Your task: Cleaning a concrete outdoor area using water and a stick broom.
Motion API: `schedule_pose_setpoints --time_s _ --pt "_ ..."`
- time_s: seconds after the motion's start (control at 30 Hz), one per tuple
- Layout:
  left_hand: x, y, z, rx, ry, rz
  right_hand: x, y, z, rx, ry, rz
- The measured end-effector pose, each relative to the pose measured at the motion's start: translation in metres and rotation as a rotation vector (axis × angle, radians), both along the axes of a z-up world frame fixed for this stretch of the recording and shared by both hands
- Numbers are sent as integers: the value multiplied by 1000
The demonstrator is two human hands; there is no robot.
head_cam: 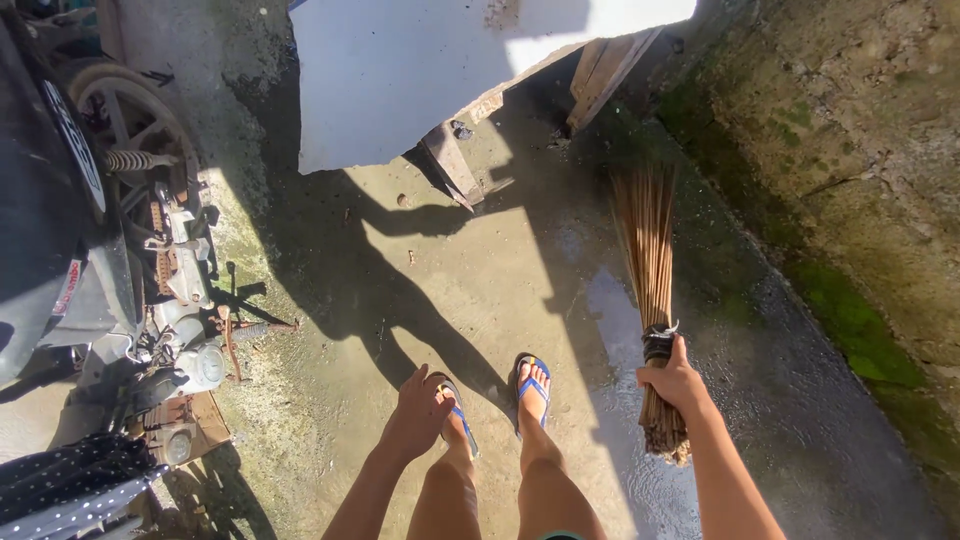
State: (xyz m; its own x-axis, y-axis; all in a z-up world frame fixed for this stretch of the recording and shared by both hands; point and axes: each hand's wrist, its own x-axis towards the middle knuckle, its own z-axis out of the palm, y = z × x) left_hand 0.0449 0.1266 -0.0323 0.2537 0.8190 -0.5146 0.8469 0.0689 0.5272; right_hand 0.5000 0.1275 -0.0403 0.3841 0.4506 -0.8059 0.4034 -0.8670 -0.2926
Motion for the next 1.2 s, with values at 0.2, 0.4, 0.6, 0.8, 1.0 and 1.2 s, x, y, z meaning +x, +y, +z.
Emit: schedule_pose_setpoints --time_s 0.2,0.4,0.6,0.8,1.0,1.2 --pt "-36 25 -19 36 -21 -47 -79 39 -83 -84 -5 74" --pt "-75 87 -23 5 4 -190 -200 -21 -76 28 222 439" --pt "-139 156 -29 64 -22 -286 -195 -27 35 -29 247 161" --pt "-196 175 -35 148 -43 -365 -248 -24 -19 -39 23 -16" --pt "-225 151 -55 36 3 -387 -399 -31 -95 9 229 36" --pt "-227 137 -39 -73 41 -421 -367 -79 -41 214 605 -386"
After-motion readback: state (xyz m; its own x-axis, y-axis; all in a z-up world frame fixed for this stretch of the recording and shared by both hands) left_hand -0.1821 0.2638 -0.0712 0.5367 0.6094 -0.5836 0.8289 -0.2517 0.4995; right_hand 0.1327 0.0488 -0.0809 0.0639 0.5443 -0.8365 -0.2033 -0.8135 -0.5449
